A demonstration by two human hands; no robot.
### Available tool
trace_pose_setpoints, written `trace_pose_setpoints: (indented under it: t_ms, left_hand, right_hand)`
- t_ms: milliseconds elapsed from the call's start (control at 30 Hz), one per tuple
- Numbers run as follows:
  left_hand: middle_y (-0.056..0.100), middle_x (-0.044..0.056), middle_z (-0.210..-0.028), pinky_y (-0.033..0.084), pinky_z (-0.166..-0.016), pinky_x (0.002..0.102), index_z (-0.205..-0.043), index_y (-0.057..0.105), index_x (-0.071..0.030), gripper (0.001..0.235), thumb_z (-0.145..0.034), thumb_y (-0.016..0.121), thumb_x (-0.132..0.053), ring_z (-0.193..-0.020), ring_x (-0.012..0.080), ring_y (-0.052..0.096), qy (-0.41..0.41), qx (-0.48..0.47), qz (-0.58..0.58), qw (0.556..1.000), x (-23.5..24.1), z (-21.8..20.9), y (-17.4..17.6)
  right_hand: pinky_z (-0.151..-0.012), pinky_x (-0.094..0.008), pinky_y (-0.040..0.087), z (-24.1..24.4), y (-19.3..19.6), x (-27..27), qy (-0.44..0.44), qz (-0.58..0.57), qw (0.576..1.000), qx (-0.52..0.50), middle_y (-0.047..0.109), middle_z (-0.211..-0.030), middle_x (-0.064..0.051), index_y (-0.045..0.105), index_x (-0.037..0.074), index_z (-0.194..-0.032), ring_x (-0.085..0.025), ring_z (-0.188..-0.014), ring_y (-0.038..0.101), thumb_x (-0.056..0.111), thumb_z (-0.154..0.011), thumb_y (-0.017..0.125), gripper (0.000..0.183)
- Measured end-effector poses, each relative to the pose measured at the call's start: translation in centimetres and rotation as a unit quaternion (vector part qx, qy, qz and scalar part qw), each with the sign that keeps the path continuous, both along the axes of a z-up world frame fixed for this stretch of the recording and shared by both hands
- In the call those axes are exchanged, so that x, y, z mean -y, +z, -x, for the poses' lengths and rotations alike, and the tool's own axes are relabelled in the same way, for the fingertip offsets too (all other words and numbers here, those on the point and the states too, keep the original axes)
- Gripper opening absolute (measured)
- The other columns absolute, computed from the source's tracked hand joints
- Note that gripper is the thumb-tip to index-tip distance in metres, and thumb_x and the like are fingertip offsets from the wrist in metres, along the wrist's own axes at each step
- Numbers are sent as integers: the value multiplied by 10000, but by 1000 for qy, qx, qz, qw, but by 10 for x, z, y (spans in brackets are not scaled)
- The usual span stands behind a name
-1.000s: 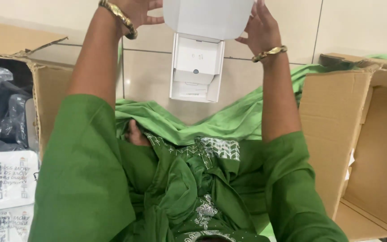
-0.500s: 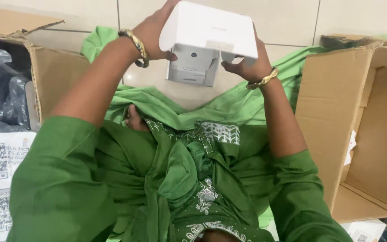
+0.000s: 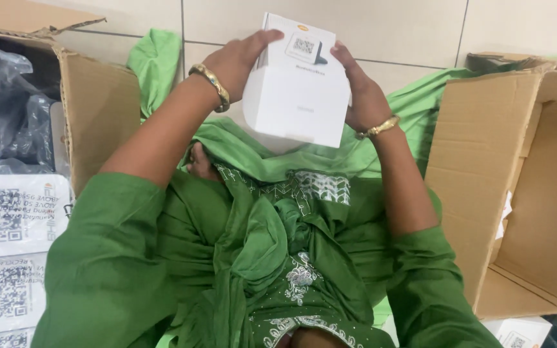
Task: The person sits on the floor and repeatedly takes white rectangular devices from a large cardboard box, places them into smaller white product boxes, closes the boxes, and sets them aside. The person handles the devices and boxes by hand.
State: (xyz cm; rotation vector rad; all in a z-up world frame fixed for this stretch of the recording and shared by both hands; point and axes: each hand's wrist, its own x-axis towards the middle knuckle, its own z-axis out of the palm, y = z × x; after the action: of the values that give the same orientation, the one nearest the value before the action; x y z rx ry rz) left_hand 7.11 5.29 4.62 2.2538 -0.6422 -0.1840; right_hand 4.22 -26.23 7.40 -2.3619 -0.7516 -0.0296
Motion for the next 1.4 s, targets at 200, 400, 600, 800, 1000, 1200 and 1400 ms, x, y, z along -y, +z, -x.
trace_pose_setpoints:
  t_ms: [200, 400, 600, 800, 1000, 1200, 1400]
  left_hand:
    - [278, 204, -1634, 536, -851, 504, -1586, 37, -568, 966, -933, 510, -36, -1106, 366, 654, -35, 16, -411, 911, 16, 13, 10]
    - [269, 212, -1626, 507, -876, 501, -1606, -11, -518, 882, -991, 480, -120, -1125, 343, 645, 21, -2, -450, 893, 40, 10, -16]
    - [583, 247, -1416, 485, -1032, 439, -1567, 328, -50, 757, -1033, 621, -500, -1236, 358, 598, 201, -324, -96, 920, 54, 50, -116]
    - [706, 162, -1278, 580, -934, 381, -1396, 527, -3, 667, -855, 749, -323, -1100, 266, 705, 155, -537, 89, 825, 60, 86, -95]
    - [712, 171, -1283, 539, -983, 345, -1351, 598, 31, 660, -810, 839, -260, -1112, 243, 696, 124, -439, 19, 890, 60, 72, -92]
    - [629, 223, -1365, 511, -1049, 401, -1446, 466, -1, 888, -739, 921, -284, -1220, 345, 643, 191, -265, -68, 943, 69, 73, -107]
    - [287, 325, -1565, 541, -932, 465, -1612, 27, -169, 1405, -578, 973, -67, -1234, 468, 569, 148, -50, -51, 986, 68, 50, -90]
  right_hand:
    - [-1008, -418, 570, 22, -9, 7, -64, 170, 982, -50, 453, -1645, -23, 461, 305, -1576, -312, -1339, 618, -166, -800, 457, 908]
    - [-803, -432, 567, 0, -44, -8, -104, 249, 963, -7, 383, -1636, -102, 434, 251, -1551, -324, -1160, 648, -119, -766, 498, 869]
    - [-859, -388, 567, 43, -49, 1, -306, -148, 844, -415, 560, -1476, -149, 384, 138, -1562, -238, -1151, 664, 357, -967, 657, 691]
    - [-901, -396, 540, 73, -79, 14, -204, -204, 772, -566, 676, -1314, -128, 504, 36, -1444, -238, -1135, 658, 265, -824, 806, 727]
    - [-1008, -362, 549, 54, -98, 26, -146, -208, 841, -477, 699, -1309, -124, 544, 4, -1406, -222, -1189, 670, 118, -707, 903, 794]
    - [-970, -381, 584, 52, -82, 7, -188, -67, 931, -306, 629, -1371, -166, 349, 57, -1514, -298, -1194, 666, 121, -596, 978, 1115]
    - [-916, -422, 583, 30, -94, -2, -139, -34, 990, 2, 548, -1415, -297, 61, 226, -1656, -461, -1171, 628, 60, -508, 957, 1466]
